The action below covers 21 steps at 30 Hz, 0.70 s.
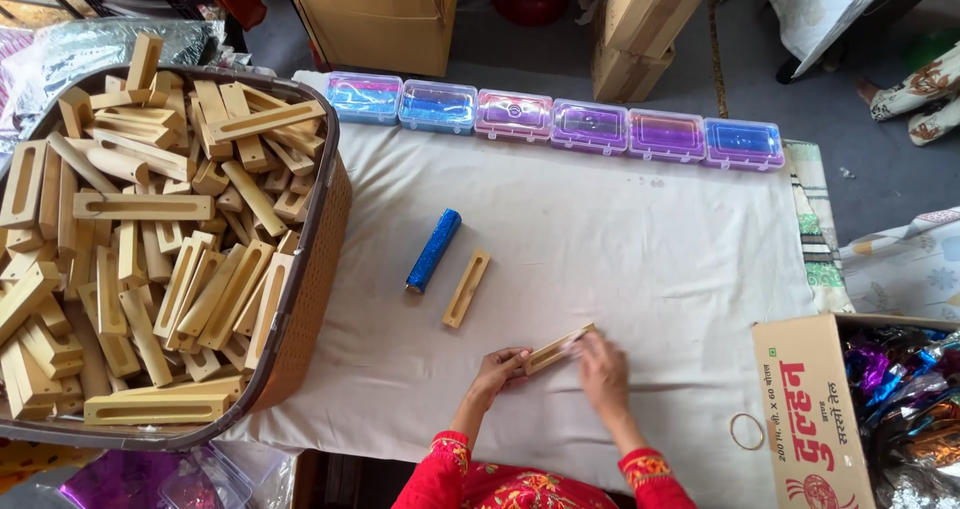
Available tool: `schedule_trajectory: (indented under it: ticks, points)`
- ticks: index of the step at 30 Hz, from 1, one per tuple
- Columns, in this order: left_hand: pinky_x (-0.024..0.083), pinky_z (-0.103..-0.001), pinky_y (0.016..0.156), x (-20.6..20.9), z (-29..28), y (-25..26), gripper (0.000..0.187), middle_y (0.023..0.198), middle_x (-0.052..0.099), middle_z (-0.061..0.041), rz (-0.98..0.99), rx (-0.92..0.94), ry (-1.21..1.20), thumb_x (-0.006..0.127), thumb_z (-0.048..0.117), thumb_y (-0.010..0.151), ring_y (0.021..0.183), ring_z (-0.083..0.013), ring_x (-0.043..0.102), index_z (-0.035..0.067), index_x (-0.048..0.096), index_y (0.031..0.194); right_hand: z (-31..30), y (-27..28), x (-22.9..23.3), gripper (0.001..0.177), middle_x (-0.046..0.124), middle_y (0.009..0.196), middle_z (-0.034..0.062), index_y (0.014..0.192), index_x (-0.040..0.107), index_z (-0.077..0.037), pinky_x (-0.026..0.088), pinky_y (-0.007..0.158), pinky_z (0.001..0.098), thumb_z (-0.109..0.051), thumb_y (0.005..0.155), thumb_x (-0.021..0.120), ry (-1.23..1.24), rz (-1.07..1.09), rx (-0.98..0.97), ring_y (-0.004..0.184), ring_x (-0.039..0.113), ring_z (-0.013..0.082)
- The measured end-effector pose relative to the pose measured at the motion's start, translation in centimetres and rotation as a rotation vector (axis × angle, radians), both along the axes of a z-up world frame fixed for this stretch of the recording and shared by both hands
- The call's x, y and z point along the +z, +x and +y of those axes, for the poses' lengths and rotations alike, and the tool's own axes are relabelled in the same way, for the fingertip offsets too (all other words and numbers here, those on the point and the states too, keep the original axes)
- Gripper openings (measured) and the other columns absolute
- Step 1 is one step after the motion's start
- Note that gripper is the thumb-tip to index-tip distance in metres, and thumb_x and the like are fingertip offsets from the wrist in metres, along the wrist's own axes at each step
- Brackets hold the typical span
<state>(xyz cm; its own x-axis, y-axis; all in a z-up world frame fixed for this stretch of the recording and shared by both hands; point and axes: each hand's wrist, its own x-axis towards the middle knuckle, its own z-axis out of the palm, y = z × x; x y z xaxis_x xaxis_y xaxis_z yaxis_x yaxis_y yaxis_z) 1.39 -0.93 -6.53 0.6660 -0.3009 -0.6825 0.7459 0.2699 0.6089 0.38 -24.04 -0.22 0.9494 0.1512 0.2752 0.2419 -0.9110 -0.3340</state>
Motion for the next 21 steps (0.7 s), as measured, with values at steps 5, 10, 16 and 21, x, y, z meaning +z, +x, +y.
schedule_trajectory:
  ticks: [5, 10, 16, 21]
  points:
    - [0.063, -0.027, 0.08, -0.9, -0.2, 0.3, 0.036, 0.104, 0.076, -0.004, -0.005, 0.015, 0.003, 0.074, 0.034, 0.093, 0.089, -0.0129, 0.074, 0.009, 0.076, 0.119, 1.7, -0.3, -1.5, 0.023, 0.065, 0.12, 0.0072, 0.106, 0.075, -0.009, 0.049, 0.093, 0.0414, -0.008, 0.084, 0.07, -0.025, 0.067, -0.108, 0.11, 0.062, 0.0263]
    - [0.063, -0.028, 0.081, -1.0, -0.2, 0.2, 0.038, 0.103, 0.077, -0.004, -0.01, 0.022, -0.011, 0.074, 0.034, 0.092, 0.089, -0.0134, 0.074, 0.008, 0.075, 0.12, 5.2, -3.0, -1.7, 0.026, 0.064, 0.123, 0.0055, 0.111, 0.074, -0.009, 0.053, 0.094, 0.0378, -0.005, 0.086, 0.068, -0.025, 0.029, 0.086, 0.113, 0.064, 0.0237]
    - [0.062, -0.028, 0.084, -0.5, 0.0, -0.2, 0.038, 0.107, 0.076, -0.003, -0.03, -0.012, 0.011, 0.074, 0.033, 0.093, 0.093, -0.0126, 0.074, 0.009, 0.074, 0.123, -0.3, -0.7, -0.8, 0.025, 0.061, 0.13, 0.0107, 0.108, 0.076, -0.01, 0.053, 0.092, 0.0408, -0.01, 0.084, 0.071, -0.022, -0.015, -0.157, 0.109, 0.064, 0.0281]
    - [0.063, -0.029, 0.081, -1.7, -0.4, 0.2, 0.041, 0.103, 0.077, -0.004, -0.003, 0.045, 0.021, 0.072, 0.036, 0.095, 0.089, -0.0136, 0.073, 0.005, 0.074, 0.121, 4.2, -1.7, 0.2, 0.037, 0.059, 0.145, 0.004, 0.133, 0.065, -0.01, 0.053, 0.102, 0.0385, -0.007, 0.096, 0.063, 0.223, -0.092, -0.026, 0.12, 0.066, 0.0259]
